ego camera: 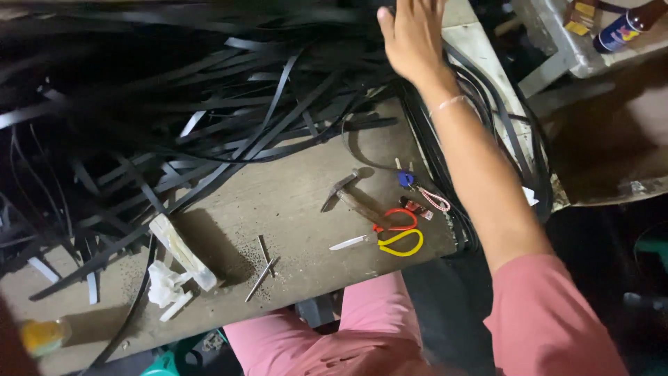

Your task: The person hammers metal pins into a black belt strap using a hammer and a metal rod. They repeatedly position the pins, strike them, and adjust the belt on the workbench.

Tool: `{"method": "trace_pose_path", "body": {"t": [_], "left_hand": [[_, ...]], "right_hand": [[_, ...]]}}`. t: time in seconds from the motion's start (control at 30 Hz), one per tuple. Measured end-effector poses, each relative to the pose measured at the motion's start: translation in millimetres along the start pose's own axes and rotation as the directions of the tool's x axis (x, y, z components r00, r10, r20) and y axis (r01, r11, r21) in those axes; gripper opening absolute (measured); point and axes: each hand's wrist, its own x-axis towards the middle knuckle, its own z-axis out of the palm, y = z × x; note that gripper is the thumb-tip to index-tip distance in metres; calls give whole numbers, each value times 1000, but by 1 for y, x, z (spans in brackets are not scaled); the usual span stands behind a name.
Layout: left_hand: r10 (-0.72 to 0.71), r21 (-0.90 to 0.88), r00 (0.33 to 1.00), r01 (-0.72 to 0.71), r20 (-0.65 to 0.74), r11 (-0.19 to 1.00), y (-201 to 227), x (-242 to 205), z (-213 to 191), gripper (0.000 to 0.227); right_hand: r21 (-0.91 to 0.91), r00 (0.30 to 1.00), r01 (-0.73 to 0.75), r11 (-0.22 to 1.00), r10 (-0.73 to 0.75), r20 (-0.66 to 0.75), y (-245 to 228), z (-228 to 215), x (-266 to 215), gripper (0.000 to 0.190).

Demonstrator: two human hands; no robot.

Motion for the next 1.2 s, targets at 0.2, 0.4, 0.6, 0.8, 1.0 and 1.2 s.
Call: {"method": "trace_pose_path", "body": {"t": [0.2, 0.4, 0.6, 0.8, 1.0, 1.2], "left_hand": [[-55, 76, 998, 52, 33, 996, 87, -60, -10, 9], [-373, -348, 855, 494, 361, 797, 244, -209, 7, 6], [-384, -228, 879, 450, 282, 863, 295, -239, 19, 18], [-369, -161, 844, 456, 389, 875, 307, -257, 40, 9], [-519, -594, 825, 538, 224, 598, 333, -240, 4, 9], [-613, -801, 774, 463, 156, 380, 348, -208, -54, 16]], "right_hand": [[412, 999, -51, 910, 43, 29, -104, -8, -110, 61], [640, 898, -352, 683, 54, 436, -219, -15, -252, 6], [606, 918, -58, 793, -195, 344, -282, -12, -289, 19], [542, 958, -27, 840, -133, 253, -301, -20, -290, 20], [780, 961, -203, 592, -31, 274, -322, -77, -276, 21], [857, 977, -200, 474, 31, 210, -329, -112, -276, 13]]}}
